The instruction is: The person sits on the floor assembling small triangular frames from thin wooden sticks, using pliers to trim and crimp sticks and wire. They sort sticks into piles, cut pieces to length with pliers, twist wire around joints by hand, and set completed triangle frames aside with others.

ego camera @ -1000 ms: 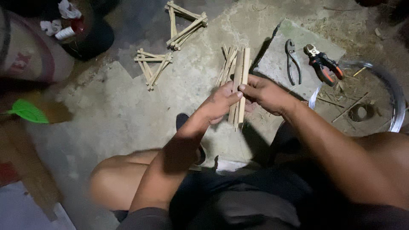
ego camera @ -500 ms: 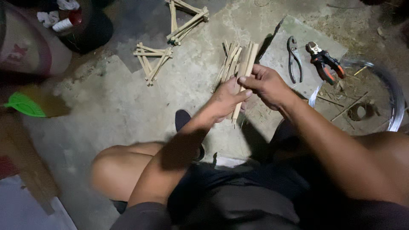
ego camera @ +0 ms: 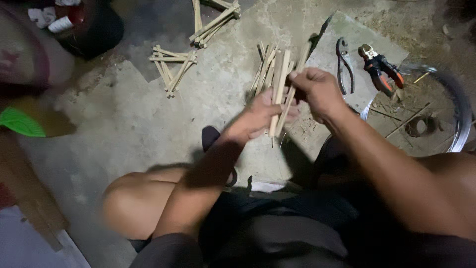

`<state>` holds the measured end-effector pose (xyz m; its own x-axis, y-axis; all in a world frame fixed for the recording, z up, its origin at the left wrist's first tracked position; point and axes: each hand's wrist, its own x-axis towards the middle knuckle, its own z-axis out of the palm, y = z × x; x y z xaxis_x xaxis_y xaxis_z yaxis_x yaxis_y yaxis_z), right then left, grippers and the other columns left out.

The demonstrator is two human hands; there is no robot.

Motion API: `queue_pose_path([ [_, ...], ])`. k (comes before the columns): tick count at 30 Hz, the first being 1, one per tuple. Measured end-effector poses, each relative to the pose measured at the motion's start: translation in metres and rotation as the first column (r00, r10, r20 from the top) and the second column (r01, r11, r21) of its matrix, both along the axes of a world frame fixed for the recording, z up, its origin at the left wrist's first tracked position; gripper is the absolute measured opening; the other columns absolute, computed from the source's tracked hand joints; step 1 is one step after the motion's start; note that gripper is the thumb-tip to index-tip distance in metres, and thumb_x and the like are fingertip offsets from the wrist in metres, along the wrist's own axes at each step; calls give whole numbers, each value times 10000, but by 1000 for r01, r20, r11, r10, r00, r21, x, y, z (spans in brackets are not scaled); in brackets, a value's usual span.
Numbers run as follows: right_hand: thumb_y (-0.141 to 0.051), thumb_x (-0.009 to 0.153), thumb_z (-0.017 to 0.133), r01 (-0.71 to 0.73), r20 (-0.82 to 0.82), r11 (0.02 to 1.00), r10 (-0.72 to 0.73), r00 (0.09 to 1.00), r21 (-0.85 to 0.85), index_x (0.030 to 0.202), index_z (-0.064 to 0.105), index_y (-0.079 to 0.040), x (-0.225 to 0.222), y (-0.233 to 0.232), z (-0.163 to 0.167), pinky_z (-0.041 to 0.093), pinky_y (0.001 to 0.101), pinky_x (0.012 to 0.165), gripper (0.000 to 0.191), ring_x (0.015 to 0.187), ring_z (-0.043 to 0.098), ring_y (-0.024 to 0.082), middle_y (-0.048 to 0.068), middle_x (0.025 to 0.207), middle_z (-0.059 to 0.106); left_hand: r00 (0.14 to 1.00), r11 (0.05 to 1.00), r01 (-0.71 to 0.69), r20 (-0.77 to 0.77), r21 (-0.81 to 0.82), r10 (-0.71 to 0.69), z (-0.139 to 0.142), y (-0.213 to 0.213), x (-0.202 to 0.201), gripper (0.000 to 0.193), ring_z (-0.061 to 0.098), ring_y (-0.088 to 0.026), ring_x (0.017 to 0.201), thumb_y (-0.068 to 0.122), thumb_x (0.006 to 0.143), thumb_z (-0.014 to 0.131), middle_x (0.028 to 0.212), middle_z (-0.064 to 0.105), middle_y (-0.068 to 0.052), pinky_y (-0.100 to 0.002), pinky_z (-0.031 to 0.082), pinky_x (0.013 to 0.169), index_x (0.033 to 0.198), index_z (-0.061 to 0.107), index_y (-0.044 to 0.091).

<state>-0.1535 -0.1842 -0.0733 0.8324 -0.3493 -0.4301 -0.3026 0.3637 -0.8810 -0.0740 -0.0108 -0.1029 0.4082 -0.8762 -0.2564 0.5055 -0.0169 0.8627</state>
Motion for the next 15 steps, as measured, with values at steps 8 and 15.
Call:
queue_pose_path([
  [8,-172,1044,539,87,-180,988,-63,982,129,1157,589,-64,-15,-26,10,598,376,800,165,904,714,215,95,1039,701,951,766,-309,183,563,249,-84,20,73,270,518,-180,687,147,1018,553,880,576,-98,-347,429,556,1262,600,42],
  [15,-42,1005,575,107,-235,994,-100,967,18,1048,534,6,-34,-33,-22,622,382,791,77,895,734,268,185,1023,712,572,664,-587,818,464,-66,-149,72,76,349,649,-336,907,139,880,628,972,684,-168,-446,528,789,1211,635,28],
])
